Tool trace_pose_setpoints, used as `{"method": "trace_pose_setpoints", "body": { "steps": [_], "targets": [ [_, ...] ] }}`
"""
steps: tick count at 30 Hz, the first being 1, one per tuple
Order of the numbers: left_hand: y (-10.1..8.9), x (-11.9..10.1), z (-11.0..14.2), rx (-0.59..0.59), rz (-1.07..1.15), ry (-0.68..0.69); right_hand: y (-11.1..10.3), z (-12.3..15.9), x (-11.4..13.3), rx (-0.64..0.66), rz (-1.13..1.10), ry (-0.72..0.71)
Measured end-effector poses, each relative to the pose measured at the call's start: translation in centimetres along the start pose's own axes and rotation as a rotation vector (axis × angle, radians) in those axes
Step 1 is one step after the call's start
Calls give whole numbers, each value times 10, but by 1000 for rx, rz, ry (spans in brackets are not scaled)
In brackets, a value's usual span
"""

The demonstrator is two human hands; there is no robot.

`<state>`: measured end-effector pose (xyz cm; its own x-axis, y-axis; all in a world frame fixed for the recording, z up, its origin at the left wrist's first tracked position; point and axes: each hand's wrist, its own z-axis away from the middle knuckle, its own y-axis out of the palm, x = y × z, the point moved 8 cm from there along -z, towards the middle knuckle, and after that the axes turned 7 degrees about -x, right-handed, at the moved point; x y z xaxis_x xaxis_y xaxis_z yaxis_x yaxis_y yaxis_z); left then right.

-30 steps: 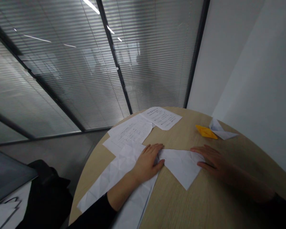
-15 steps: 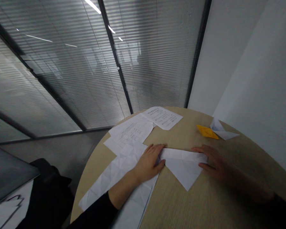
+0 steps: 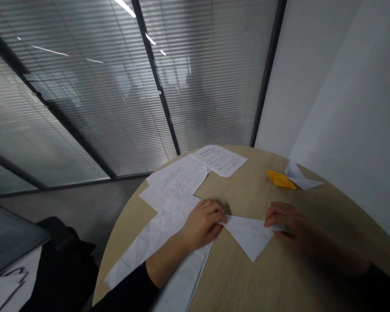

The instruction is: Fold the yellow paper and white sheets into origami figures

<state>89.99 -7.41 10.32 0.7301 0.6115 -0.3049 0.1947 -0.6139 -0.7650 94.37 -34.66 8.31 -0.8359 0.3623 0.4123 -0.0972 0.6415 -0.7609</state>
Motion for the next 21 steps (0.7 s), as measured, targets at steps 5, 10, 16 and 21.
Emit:
{"method": "trace_pose_setpoints", "body": {
  "steps": [5, 10, 16, 21],
  "targets": [
    [-1, -8, -2, 52, 23, 10, -1, 1, 2, 52, -14, 20],
    [2, -2, 0, 75, 26, -28, 8, 2, -14, 21, 21, 75],
    [9, 5, 4, 102, 47, -56, 24, 9, -27, 41, 66, 55],
    [7, 4, 2, 97, 62, -61, 31, 12, -32, 89, 47, 52]
  ]
}}
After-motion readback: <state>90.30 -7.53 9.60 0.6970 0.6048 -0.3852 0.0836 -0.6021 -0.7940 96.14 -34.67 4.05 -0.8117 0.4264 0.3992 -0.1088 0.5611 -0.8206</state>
